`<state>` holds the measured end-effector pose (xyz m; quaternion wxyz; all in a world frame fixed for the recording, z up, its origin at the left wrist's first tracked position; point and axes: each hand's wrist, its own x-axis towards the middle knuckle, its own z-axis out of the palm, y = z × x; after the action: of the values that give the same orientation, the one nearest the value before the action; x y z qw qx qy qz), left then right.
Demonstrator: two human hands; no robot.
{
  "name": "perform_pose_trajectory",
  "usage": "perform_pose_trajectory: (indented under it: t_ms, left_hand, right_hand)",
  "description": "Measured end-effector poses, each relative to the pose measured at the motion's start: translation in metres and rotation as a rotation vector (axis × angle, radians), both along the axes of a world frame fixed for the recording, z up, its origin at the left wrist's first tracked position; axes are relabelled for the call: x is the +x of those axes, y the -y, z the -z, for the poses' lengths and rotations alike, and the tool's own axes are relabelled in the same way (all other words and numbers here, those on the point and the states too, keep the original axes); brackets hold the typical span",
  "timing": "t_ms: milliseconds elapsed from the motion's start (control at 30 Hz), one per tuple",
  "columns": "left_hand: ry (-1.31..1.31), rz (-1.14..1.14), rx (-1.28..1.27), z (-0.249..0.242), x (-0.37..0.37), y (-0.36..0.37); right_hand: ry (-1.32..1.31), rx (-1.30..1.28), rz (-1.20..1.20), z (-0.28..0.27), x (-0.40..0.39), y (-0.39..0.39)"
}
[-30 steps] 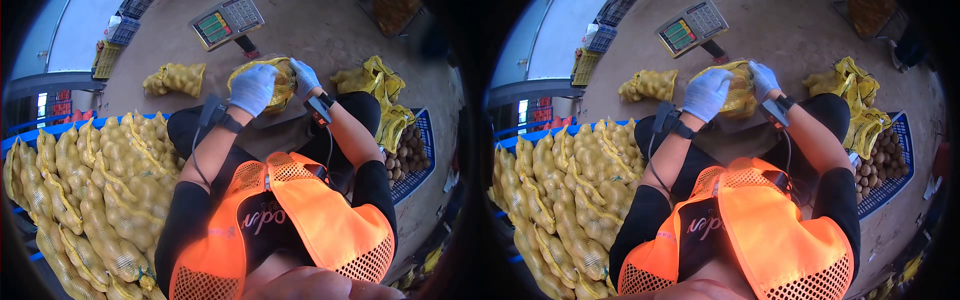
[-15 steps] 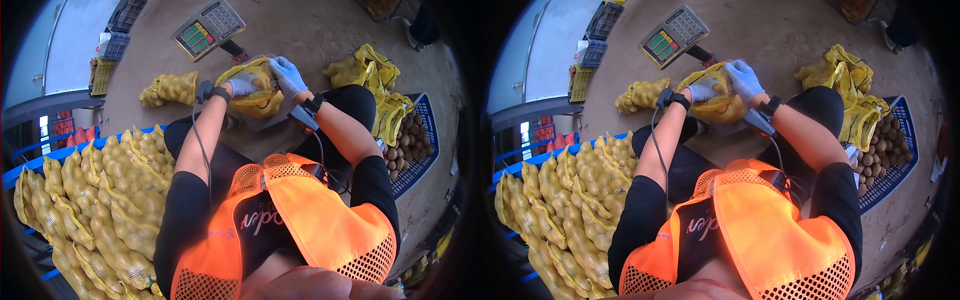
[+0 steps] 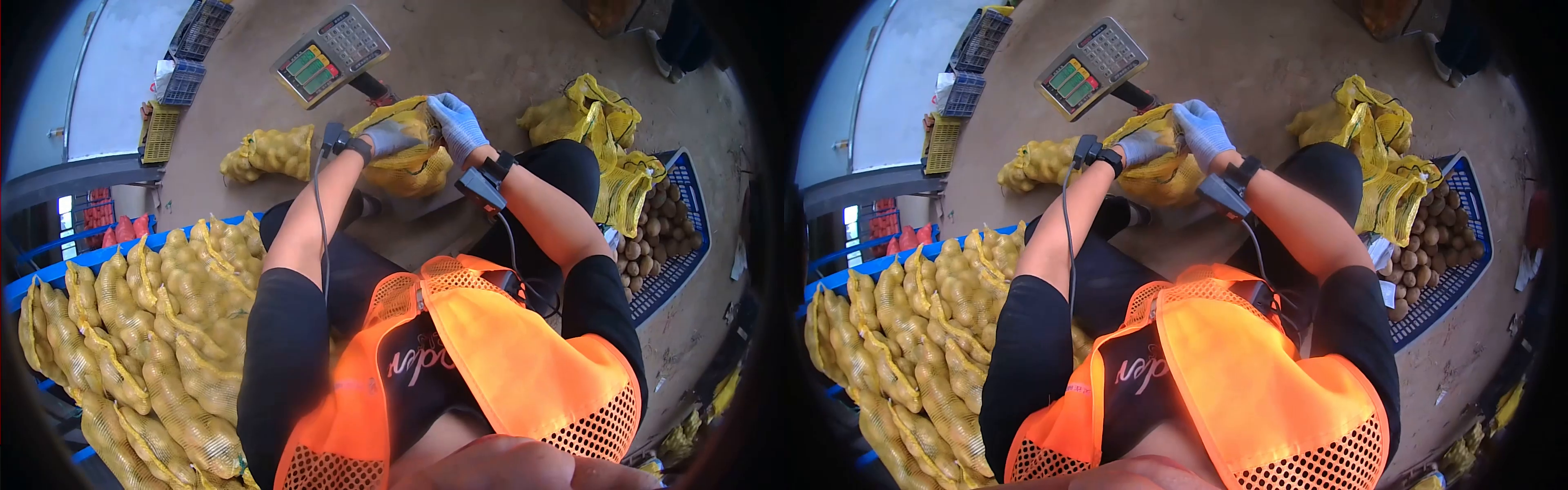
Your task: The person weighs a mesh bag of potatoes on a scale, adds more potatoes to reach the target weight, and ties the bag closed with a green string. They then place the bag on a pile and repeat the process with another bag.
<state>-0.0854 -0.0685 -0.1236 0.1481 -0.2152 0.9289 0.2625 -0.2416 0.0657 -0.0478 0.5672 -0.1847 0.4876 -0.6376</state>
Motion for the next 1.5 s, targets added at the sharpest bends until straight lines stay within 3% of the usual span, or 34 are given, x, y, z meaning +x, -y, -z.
perform_pose_trajectory:
  t_ms: [133,267,333,467,633,800,867,1000,1133,1200,1233,1267,1333,1500]
  left_hand:
    - [0.191,-0.177,0.088,-0.051,-0.004,-0.017]
    - [-0.1,-0.426,0.268,-0.065,0.008,-0.023]
    - [-0.392,-0.78,0.715,-0.082,0.008,-0.022]
    - [-0.35,-0.903,0.728,-0.094,0.006,-0.011]
    - [-0.11,-0.529,0.426,-0.094,-0.018,-0.035]
    - [-0.057,-0.745,0.407,-0.077,-0.015,-0.04]
    - [0.06,-0.52,0.324,-0.089,-0.014,-0.037]
    - [-0.02,-0.571,0.509,-0.073,-0.004,-0.034]
    - [-0.118,-0.46,0.245,-0.039,-0.004,-0.028]
    - [-0.271,-0.72,0.704,0.019,0.015,-0.006]
    - [-0.34,-0.886,0.881,-0.005,0.009,-0.016]
    - [-0.338,-0.973,0.882,0.018,0.022,0.002]
    - [-0.329,-1.008,1.171,-0.015,0.018,0.005]
    - [-0.4,-1.185,1.319,-0.08,0.004,-0.006]
  right_hand:
    - [0.091,0.092,0.011,0.0,-0.007,0.0]
    - [0.05,0.064,0.01,-0.008,-0.007,-0.002]
    - [0.048,0.058,-0.024,-0.016,-0.007,-0.001]
    - [-0.001,0.079,-0.077,-0.014,-0.003,0.003]
    - [0.038,-0.044,-0.118,-0.005,-0.001,0.004]
    - [0.056,-0.068,-0.115,-0.005,0.002,0.001]
    - [0.024,-0.057,-0.129,-0.008,0.001,0.003]
    - [0.066,-0.019,-0.094,-0.009,-0.002,0.005]
    - [-0.076,-0.096,-0.065,0.004,-0.003,0.014]
    - [-0.057,-0.075,-0.083,-0.018,-0.008,0.005]
    - [-0.107,-0.048,-0.068,-0.015,-0.008,0.008]
    - [-0.116,-0.072,-0.012,-0.006,-0.005,0.014]
    - [-0.087,-0.088,0.017,-0.011,-0.01,0.013]
    - [-0.111,-0.021,0.033,-0.004,-0.008,0.026]
